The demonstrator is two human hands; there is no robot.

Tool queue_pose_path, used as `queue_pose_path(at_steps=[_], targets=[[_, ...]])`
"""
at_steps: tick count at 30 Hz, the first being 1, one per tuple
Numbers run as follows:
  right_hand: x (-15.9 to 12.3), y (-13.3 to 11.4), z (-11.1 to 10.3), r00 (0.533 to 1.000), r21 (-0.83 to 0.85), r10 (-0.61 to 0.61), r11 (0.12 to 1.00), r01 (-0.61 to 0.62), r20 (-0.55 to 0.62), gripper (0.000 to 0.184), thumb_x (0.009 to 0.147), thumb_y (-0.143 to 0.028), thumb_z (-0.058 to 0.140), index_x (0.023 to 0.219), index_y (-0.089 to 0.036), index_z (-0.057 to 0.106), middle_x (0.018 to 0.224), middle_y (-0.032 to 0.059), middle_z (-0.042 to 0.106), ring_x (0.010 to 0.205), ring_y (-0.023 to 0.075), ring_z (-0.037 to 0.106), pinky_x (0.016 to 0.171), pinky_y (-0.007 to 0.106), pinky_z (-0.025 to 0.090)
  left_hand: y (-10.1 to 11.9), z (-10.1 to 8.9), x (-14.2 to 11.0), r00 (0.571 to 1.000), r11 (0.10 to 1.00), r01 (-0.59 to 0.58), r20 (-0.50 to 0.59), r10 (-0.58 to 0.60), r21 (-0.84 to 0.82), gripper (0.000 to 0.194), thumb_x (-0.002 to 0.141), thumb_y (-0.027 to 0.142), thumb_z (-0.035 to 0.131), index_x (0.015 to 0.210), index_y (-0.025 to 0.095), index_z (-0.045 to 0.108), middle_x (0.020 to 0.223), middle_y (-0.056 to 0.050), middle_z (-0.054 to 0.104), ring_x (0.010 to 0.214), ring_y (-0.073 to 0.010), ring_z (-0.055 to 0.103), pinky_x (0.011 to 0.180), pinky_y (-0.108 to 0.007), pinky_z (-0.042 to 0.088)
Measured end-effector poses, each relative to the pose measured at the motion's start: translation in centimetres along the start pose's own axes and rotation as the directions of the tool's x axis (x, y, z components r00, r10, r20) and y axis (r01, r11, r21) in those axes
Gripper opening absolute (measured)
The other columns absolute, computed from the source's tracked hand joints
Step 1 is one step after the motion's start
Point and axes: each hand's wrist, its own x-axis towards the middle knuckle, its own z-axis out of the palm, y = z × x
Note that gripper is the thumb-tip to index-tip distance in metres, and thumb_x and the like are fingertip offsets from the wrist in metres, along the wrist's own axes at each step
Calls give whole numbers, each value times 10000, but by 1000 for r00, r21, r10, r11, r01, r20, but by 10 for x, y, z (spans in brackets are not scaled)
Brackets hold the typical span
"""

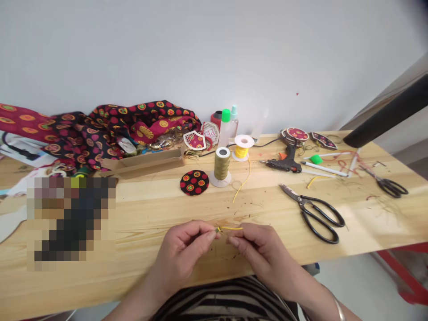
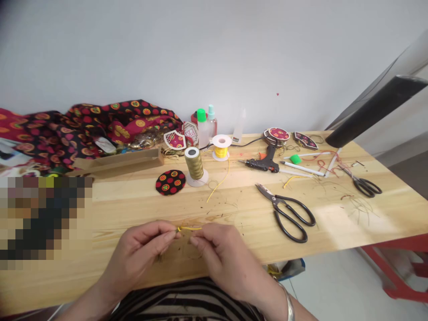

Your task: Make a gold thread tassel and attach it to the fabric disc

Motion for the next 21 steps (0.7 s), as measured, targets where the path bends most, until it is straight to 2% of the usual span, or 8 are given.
queue_pose_path(at_steps=[5,8,11,21], targets=[[-6,-9,4,1000,-24,-1,1000,1,22,216,945,-237,398,797,-197,550,657,-42,531,601,81,461,596,208,369,1,3,-1,995,993,-41,-90,51,113,190,780,287,579,664,178,682,586,16,571,574,-118,461,530,-208,375],[-7,-12,7,999,-25,1,1000,0,42,215,950,-229,374,823,-199,545,702,-29,560,623,89,479,625,221,376,-2,2,1,996,984,-59,-58,69,168,196,795,296,568,680,178,675,590,18,568,569,-118,463,527,-203,388],[-9,-14,10,999,-45,-2,999,4,43,229,951,-226,358,797,-195,524,669,-29,523,595,94,439,605,228,358,-4,2,1,996,977,-82,-25,89,198,199,798,279,557,666,171,659,601,12,582,580,-122,486,546,-202,411],[-9,-12,13,995,-131,-84,987,91,61,184,913,-172,358,753,-199,445,620,-40,394,548,99,323,541,235,292,3,8,1,987,955,-124,-70,148,268,216,781,229,538,605,158,640,555,8,592,548,-122,512,532,-195,431]])
